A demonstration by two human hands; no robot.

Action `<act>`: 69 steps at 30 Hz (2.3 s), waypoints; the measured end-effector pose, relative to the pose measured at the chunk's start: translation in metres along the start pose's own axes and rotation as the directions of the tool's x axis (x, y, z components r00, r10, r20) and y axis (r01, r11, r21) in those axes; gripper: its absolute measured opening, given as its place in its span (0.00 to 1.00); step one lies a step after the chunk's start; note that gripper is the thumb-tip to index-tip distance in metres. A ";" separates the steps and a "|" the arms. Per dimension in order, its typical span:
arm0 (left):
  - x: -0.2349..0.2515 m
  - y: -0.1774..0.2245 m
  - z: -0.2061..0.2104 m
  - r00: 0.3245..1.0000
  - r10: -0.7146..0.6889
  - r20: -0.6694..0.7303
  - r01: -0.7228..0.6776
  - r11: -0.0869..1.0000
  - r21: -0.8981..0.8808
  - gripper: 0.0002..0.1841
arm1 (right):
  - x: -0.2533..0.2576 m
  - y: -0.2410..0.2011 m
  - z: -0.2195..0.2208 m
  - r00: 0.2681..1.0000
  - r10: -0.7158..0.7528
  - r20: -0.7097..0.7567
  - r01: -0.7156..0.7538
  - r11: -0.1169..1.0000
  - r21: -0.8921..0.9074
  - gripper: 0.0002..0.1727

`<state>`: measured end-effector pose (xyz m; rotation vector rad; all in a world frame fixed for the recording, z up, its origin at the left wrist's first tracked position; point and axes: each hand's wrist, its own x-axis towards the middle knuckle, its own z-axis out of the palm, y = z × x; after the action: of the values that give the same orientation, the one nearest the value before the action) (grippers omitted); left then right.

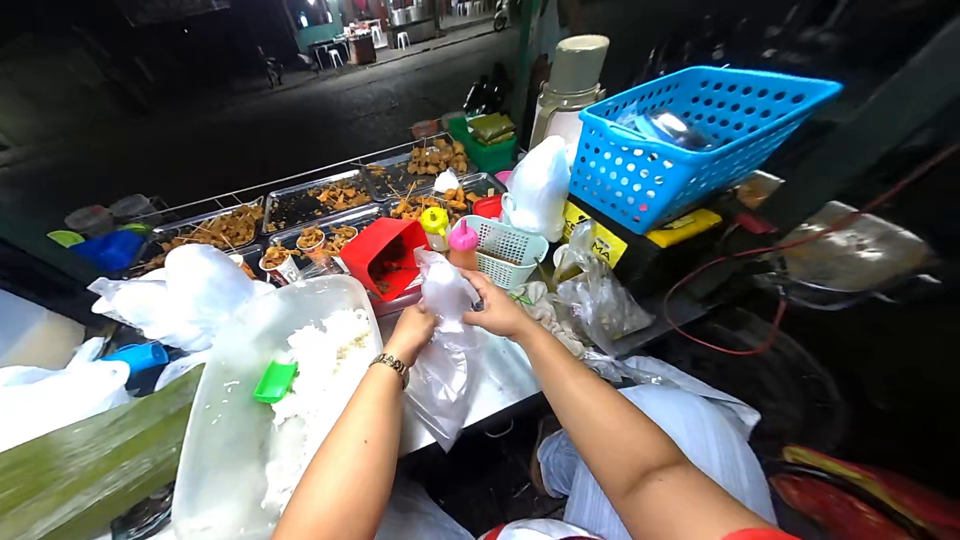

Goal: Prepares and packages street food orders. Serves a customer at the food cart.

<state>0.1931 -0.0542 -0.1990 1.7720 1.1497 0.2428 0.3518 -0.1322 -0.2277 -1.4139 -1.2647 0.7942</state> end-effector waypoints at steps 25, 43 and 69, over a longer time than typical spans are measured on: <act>-0.055 0.017 -0.023 0.833 0.522 -0.183 -0.552 0.762 -0.339 0.17 | -0.049 -0.047 0.008 0.906 -0.349 -0.240 0.329 0.937 -0.120 0.09; -0.057 0.012 -0.019 0.789 0.614 0.020 -0.332 0.454 -0.827 0.09 | -0.052 -0.059 -0.004 0.977 0.106 -0.182 0.074 0.635 0.769 0.18; -0.023 0.003 0.007 0.995 0.025 -0.092 -0.057 0.931 -0.360 0.13 | 0.002 -0.004 0.003 0.896 0.438 -0.069 -0.430 0.897 0.100 0.16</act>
<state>0.1867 -0.0768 -0.1926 1.4694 1.0503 0.5271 0.3483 -0.1303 -0.2247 -1.6718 -0.8413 1.0556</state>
